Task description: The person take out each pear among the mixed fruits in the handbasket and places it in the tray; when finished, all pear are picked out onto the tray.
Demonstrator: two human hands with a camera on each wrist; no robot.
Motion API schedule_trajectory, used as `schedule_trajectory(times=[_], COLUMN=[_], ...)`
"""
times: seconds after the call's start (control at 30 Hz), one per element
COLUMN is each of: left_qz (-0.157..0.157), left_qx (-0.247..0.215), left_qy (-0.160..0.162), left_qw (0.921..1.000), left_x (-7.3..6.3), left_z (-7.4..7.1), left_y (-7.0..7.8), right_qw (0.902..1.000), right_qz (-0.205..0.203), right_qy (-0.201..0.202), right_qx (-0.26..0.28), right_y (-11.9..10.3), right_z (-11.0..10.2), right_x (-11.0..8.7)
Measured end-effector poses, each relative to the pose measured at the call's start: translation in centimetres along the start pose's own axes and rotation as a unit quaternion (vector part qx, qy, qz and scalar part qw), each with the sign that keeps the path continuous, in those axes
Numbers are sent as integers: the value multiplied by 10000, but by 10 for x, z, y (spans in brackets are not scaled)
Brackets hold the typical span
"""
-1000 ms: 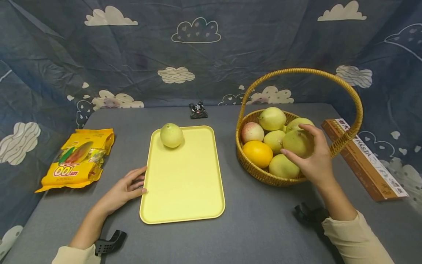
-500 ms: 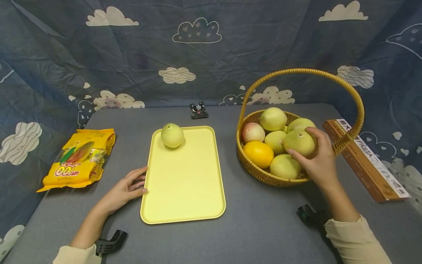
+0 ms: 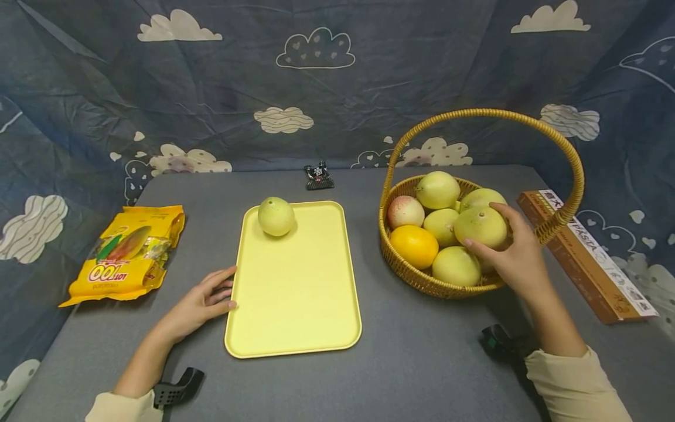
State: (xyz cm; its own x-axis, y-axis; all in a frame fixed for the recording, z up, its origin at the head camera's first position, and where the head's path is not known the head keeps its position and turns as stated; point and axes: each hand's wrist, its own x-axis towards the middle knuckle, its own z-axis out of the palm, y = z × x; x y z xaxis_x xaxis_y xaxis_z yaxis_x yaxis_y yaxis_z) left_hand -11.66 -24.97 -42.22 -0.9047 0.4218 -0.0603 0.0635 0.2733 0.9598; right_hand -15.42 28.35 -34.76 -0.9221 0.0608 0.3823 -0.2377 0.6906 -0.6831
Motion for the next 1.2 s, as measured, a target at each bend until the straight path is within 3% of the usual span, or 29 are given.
schedule_trajectory(times=[0.2,0.37,0.47,0.63,0.87,1.0,1.1,1.2], left_qz=[69,77,21,-25,56,64,67,41], left_qx=[22,23,18,-3,-51,7,16,-20], left_qy=[-19,1,12,-7,-87,-68,-61,-71], left_qw=[10000,10000,10000,10000,9999,10000,10000,10000], left_x=[0,0,0,0,0,0,0,0], left_z=[0,0,-1,-1,-1,-1,-2,-2], left_y=[1,1,0,-1,-1,-2,-2,-1], right_qw=[9978,9915,9872,9787,9605,9517,9524,9566], right_qz=[-138,-710,-1104,-1344,-1178,-864,-586,-381], right_qy=[511,678,565,89,-601,-878,-996,-1088], right_qx=[400,858,999,1547,2449,2814,2819,2677], right_y=[-14,-63,-94,-112,-142,-152,-153,-139], right_z=[5,6,13,36,84,117,143,173], right_x=[-4,-11,-13,-3,16,28,35,43])
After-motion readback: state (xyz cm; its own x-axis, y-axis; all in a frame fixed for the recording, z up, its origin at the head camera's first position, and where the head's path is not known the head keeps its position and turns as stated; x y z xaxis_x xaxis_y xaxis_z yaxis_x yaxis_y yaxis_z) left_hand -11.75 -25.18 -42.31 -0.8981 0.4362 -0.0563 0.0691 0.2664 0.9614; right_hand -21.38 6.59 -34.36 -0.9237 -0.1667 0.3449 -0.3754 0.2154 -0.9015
